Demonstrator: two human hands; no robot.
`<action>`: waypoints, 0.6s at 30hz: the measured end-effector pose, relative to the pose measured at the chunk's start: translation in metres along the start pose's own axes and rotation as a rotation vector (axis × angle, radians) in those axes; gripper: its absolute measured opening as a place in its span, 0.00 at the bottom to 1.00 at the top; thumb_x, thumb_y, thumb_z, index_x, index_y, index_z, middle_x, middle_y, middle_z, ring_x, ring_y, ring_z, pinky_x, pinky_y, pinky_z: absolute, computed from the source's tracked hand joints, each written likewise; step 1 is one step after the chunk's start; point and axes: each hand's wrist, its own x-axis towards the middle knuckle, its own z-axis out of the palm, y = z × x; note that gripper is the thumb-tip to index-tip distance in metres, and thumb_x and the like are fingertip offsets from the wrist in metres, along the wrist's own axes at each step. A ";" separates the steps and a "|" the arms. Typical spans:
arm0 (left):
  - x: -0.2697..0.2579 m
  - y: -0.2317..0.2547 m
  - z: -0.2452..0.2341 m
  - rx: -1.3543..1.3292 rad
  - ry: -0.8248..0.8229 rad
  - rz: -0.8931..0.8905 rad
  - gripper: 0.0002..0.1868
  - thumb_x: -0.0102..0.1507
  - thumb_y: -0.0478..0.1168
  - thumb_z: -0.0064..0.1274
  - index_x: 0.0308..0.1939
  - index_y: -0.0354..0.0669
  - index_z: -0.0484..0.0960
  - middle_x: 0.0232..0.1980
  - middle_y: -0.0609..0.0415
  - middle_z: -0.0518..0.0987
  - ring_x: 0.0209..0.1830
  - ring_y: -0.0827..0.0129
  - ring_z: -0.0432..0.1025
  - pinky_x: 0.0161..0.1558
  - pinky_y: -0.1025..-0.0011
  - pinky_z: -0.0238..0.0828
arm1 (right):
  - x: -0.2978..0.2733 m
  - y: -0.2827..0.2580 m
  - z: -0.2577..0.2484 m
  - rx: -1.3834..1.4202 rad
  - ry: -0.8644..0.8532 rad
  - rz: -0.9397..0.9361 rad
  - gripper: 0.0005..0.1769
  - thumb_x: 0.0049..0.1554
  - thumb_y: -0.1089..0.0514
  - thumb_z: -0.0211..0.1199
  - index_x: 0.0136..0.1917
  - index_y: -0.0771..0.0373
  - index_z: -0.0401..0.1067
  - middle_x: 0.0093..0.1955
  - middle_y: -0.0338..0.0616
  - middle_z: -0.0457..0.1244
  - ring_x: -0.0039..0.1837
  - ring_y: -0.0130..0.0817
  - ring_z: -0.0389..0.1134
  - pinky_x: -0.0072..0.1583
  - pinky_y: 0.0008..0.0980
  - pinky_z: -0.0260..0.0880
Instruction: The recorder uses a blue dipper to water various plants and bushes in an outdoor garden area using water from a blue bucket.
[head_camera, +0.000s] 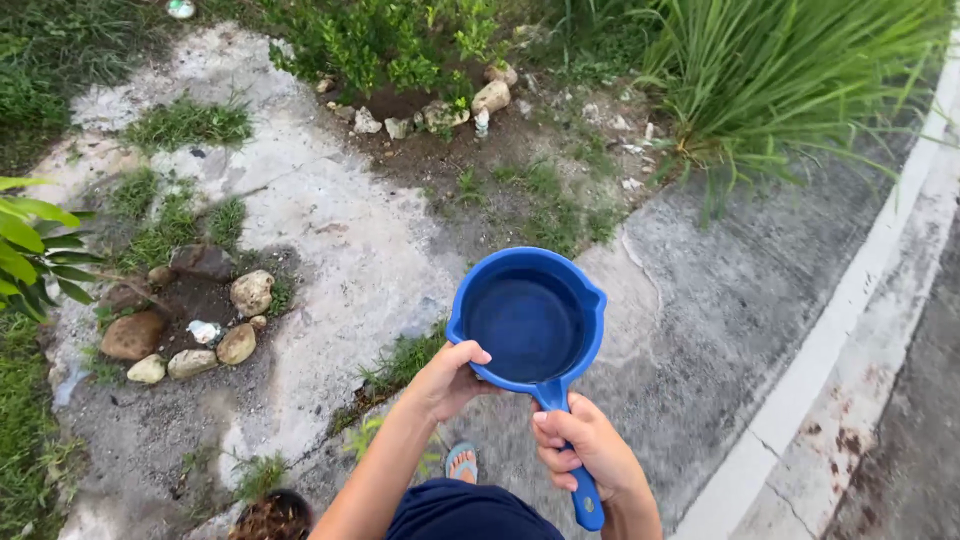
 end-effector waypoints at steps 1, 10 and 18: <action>0.011 0.007 -0.006 -0.005 0.009 0.008 0.27 0.53 0.37 0.53 0.58 0.43 0.75 0.50 0.49 0.81 0.46 0.59 0.78 0.50 0.50 0.79 | 0.012 -0.014 0.007 -0.005 -0.008 0.009 0.13 0.62 0.63 0.59 0.42 0.65 0.55 0.31 0.37 0.52 0.24 0.19 0.49 0.22 0.26 0.52; 0.092 0.080 -0.051 -0.074 0.103 0.068 0.21 0.55 0.38 0.55 0.52 0.38 0.78 0.48 0.48 0.81 0.45 0.61 0.78 0.49 0.51 0.77 | 0.129 -0.106 0.033 -0.141 0.033 0.107 0.09 0.56 0.64 0.57 0.50 0.67 0.63 0.30 0.36 0.53 0.22 0.17 0.48 0.21 0.25 0.51; 0.145 0.141 -0.094 -0.142 0.274 0.254 0.20 0.53 0.37 0.55 0.49 0.40 0.78 0.42 0.48 0.80 0.42 0.58 0.78 0.46 0.48 0.79 | 0.250 -0.163 0.033 -0.149 -0.189 0.217 0.08 0.56 0.64 0.56 0.50 0.65 0.63 0.30 0.37 0.53 0.22 0.18 0.49 0.21 0.25 0.53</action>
